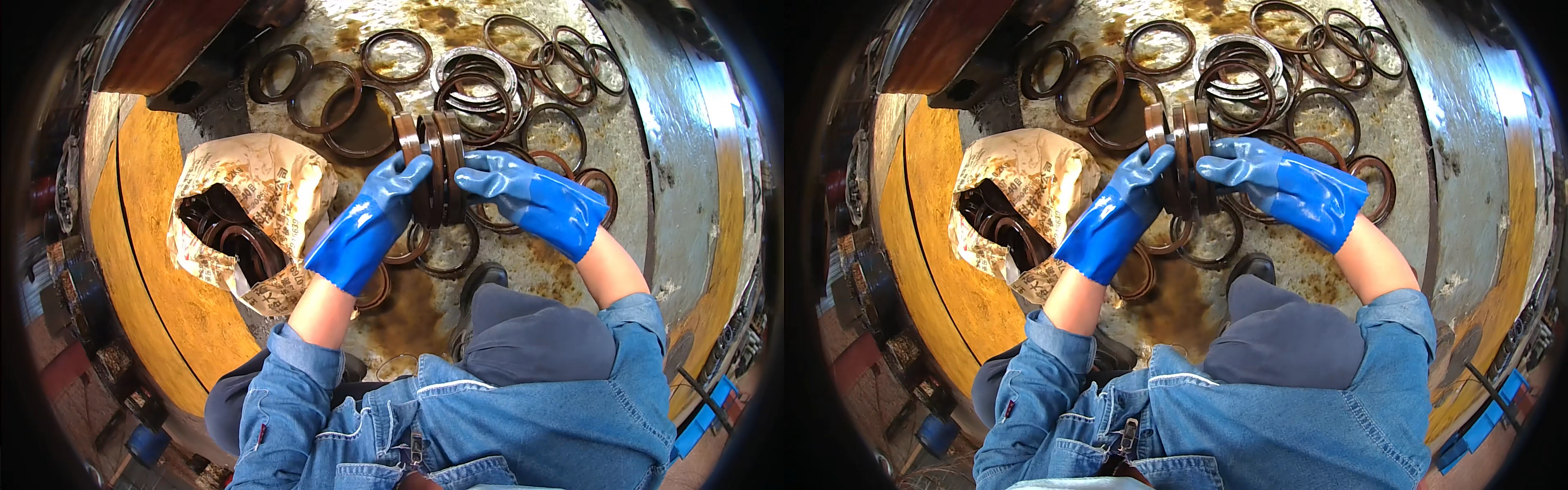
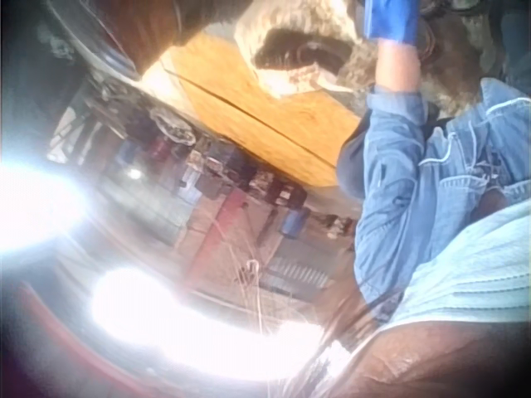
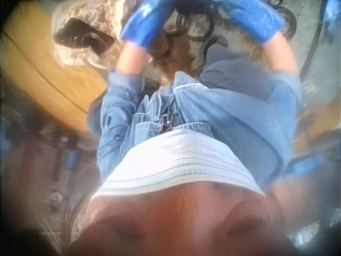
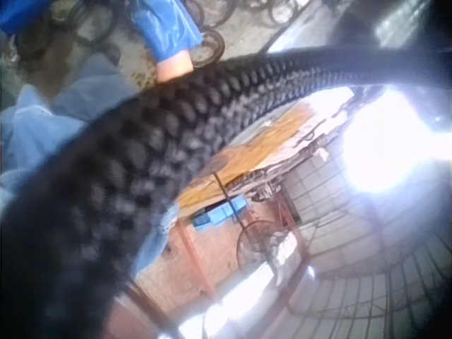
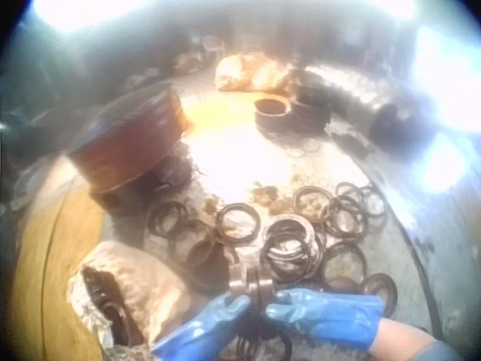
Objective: The person picks up metal rings from the floor, stacks them, and places them into a paper bag.
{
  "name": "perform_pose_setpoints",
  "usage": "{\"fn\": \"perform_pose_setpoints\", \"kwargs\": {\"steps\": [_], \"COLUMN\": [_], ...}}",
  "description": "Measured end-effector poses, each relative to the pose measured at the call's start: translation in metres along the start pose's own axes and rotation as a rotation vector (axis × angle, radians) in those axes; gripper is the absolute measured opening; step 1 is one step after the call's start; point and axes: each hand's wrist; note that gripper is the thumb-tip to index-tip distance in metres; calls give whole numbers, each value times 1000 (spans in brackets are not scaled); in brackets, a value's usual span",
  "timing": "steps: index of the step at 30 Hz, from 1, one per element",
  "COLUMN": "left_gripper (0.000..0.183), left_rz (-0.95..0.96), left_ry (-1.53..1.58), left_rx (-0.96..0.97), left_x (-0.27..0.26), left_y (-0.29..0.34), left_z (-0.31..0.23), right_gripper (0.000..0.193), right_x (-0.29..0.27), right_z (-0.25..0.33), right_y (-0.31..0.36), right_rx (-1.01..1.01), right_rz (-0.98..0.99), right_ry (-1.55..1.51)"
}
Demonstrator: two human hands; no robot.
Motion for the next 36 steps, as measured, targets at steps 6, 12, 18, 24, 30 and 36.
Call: {"fn": "perform_pose_setpoints", "kwargs": {"steps": [6,12,18,24,30,36], "left_gripper": [39,40,37,42,55,54], "left_rz": [50,54,61,57,90,-53], "left_ry": [-89,-80,12,-121,-229,-775], "left_rx": [-31,-6,14,33,105,231], "left_x": [2,-1,11,-4,-8,-8], "left_y": [-2,-4,-5,-15,-18,-14], "left_z": [-1,4,9,9,11,-7], "right_gripper": [48,44,45,58,62,47], "right_x": [-8,-6,-12,6,16,30], "right_z": [-3,-3,-15,-8,-23,-28], "right_y": [0,0,-9,-2,-23,-21], "right_rx": [-151,-153,-153,-178,-214,-140], "right_rz": [-29,-75,-65,21,-21,-140], "right_ry": [179,266,81,-29,33,-151]}}
Point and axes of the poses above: each hand's wrist, its own y-axis away from the middle knuckle, its own x-axis out of the palm, z = x × y, and after that the axes turned 11 degrees about -z, right-handed
